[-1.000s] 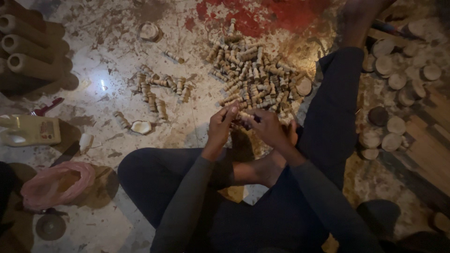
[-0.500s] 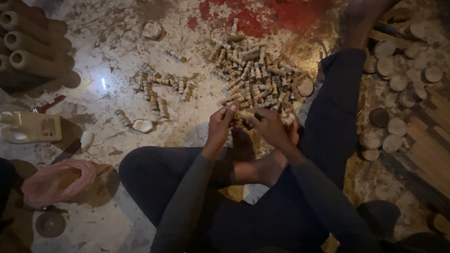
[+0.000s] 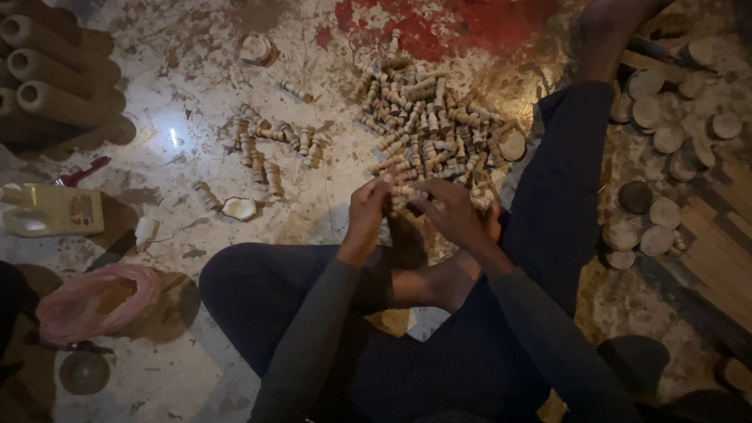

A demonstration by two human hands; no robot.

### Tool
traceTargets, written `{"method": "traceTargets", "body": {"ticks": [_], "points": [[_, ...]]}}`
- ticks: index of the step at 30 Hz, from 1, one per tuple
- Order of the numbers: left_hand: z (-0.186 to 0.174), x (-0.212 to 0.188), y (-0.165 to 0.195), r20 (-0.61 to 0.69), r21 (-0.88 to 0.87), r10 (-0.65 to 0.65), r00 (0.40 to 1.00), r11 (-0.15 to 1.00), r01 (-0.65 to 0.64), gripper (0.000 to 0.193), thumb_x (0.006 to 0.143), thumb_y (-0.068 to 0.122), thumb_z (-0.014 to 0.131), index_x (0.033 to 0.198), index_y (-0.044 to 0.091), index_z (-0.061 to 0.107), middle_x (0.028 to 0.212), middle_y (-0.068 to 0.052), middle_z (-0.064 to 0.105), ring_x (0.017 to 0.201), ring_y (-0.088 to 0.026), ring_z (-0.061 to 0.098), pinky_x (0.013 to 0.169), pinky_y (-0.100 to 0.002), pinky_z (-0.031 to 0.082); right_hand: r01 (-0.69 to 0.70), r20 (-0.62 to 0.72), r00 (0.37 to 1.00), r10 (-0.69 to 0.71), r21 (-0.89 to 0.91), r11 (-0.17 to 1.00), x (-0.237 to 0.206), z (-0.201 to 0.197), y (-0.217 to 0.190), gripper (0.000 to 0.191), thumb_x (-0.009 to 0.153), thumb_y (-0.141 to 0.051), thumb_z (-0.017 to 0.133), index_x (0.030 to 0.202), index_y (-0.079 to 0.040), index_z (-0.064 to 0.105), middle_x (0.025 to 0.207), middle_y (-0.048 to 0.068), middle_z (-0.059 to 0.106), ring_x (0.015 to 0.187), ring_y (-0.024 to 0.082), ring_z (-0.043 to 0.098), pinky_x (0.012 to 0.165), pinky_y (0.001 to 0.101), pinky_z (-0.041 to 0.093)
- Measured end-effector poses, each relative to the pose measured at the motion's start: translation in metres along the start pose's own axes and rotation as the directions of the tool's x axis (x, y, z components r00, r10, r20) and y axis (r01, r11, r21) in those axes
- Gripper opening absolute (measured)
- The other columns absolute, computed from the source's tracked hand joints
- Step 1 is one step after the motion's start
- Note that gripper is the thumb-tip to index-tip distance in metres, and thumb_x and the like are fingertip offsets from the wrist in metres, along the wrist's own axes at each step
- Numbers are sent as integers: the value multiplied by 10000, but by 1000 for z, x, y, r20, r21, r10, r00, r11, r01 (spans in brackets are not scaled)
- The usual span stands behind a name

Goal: The person sits on the floor and repeatedly picks up small wooden pieces, then joins them together by hand. The person handles the pieces one at a time, aligning and pressing them to form connected units.

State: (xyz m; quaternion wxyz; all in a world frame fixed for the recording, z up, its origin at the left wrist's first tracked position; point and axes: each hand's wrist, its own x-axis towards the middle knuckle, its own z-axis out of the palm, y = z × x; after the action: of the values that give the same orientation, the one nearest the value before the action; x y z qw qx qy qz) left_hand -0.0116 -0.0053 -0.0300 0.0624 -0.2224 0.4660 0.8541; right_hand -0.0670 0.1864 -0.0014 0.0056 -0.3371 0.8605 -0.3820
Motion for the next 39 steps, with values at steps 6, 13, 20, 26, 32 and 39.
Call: {"method": "traceTargets", "body": {"ticks": [6,13,20,26,32,39], "points": [[-11,4,4,-4,-265,-31,1000,964,29,247,1008,361,657,957,119,655,794,6,604,694,-107,579,643,-281,470,-12,-46,999,20,176,984,1,-1,-7,244,973,-135,756,1192,-35,712,1140,133,748,1069,266,743,886,396,592],[-9,1,13,-57,-35,72,996,997,-74,387,1065,455,576,981,90,672,823,-11,614,747,-121,595,683,-305,499,-139,-11,990,144,175,975,8,-6,-13,292,909,-178,838,1143,-36,738,1064,116,748,997,235,729,853,370,577],[-3,5,10,-26,127,107,994,987,-103,441,1037,488,566,1070,75,714,931,-19,713,803,-115,623,722,-301,516,-169,-6,984,179,304,938,9,-5,-16,337,936,-185,793,1216,-38,679,1205,111,685,1070,202,683,893,343,553],[-2,-4,14,-7,180,193,981,965,-188,456,1051,478,582,1173,58,712,967,-17,703,850,-103,627,737,-296,512,-151,73,988,134,351,924,5,2,-8,237,1028,-145,730,1221,-36,645,1186,95,695,1117,218,691,949,360,550],[-1,4,12,36,116,191,981,974,-194,407,1049,405,615,1240,55,697,998,-19,687,883,-120,661,727,-307,567,-160,4,987,162,146,976,3,5,3,349,920,-176,837,1144,15,650,1037,137,676,965,228,682,812,359,557],[-1,0,6,177,287,342,923,879,-380,423,1105,373,579,1345,47,702,1263,-51,738,1023,-85,662,869,-266,550,-76,-19,997,78,120,990,0,7,14,266,921,-148,811,1062,43,689,1011,158,720,927,239,712,784,354,558]]}}
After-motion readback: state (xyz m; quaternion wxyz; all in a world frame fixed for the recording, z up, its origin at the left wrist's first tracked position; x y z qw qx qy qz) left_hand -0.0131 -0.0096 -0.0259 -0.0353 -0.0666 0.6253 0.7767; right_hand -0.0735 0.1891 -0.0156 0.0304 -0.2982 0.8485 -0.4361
